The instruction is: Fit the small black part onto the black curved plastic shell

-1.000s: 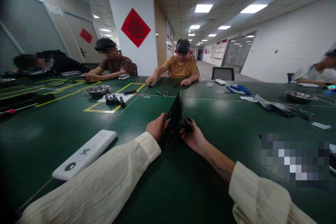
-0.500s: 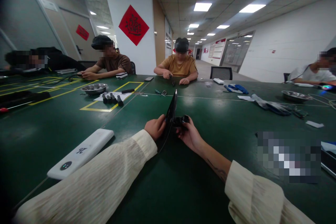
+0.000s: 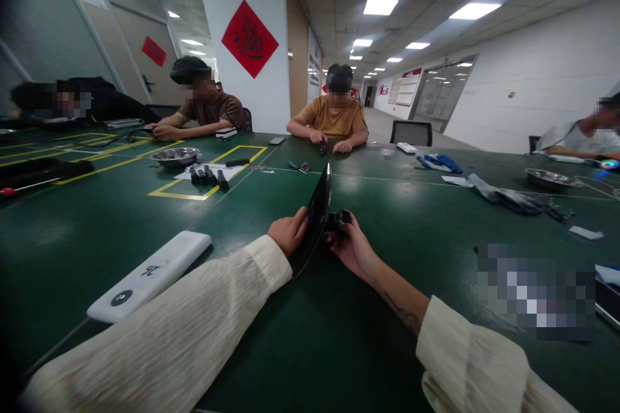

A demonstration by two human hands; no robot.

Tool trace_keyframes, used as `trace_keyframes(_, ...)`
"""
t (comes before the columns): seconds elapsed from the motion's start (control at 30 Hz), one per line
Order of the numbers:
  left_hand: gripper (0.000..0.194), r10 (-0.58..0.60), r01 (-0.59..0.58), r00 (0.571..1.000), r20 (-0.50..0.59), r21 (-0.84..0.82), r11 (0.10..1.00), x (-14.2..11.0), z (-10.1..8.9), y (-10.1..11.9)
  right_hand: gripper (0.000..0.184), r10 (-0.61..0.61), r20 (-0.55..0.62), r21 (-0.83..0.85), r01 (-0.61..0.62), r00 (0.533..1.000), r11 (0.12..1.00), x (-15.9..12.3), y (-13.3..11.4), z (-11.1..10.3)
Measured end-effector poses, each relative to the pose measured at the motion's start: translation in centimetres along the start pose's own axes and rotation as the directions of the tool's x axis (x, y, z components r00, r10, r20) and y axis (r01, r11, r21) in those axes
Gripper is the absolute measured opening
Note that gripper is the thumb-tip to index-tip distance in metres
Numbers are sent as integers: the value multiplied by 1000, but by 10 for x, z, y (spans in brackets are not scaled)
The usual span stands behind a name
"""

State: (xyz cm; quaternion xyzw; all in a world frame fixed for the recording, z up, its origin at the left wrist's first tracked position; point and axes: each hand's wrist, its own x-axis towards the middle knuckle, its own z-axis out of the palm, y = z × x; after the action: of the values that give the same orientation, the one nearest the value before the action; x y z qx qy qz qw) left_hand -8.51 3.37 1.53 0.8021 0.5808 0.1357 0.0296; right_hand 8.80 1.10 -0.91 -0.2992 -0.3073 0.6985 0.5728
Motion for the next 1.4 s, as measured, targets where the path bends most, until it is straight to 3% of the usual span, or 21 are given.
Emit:
trace_keyframes(0.17,36,-55,55,998,-3,-60,997,1,0,0,31,-54,11,-30,54,998,998,-2,1,5)
trace_keyframes(0.37,35,-82,83,995,62,-6,997,2,-10,0,41,-164,50,-182,171,985,968,-11,3,17)
trace_keyframes(0.57,41,10,-10,1000,-1,-39,999,1,-10,-4,43,-159,70,-218,171,985,961,-9,4,14)
trace_keyframes(0.87,47,-7,6,999,42,27,1000,5,-5,-7,48,-157,15,-181,157,988,971,-3,9,13)
trace_keyframes(1.0,48,-9,11,999,45,-40,999,5,-5,-8,48,-154,32,-202,157,988,967,-2,10,11)
trace_keyframes(1.13,46,70,-62,997,30,-206,977,14,-12,-13,51,-137,48,-220,144,989,965,-4,8,13)
trace_keyframes(1.23,47,14,-32,999,-41,-467,884,22,-38,-19,53,-114,58,-213,124,992,969,-5,6,14)
trace_keyframes(1.33,53,-174,66,984,-39,-825,561,18,-85,-26,53,-105,66,-204,116,992,972,-3,5,14)
trace_keyframes(1.4,52,-186,-15,978,-94,-922,386,9,-120,-31,52,-105,67,-198,117,992,973,-1,6,13)
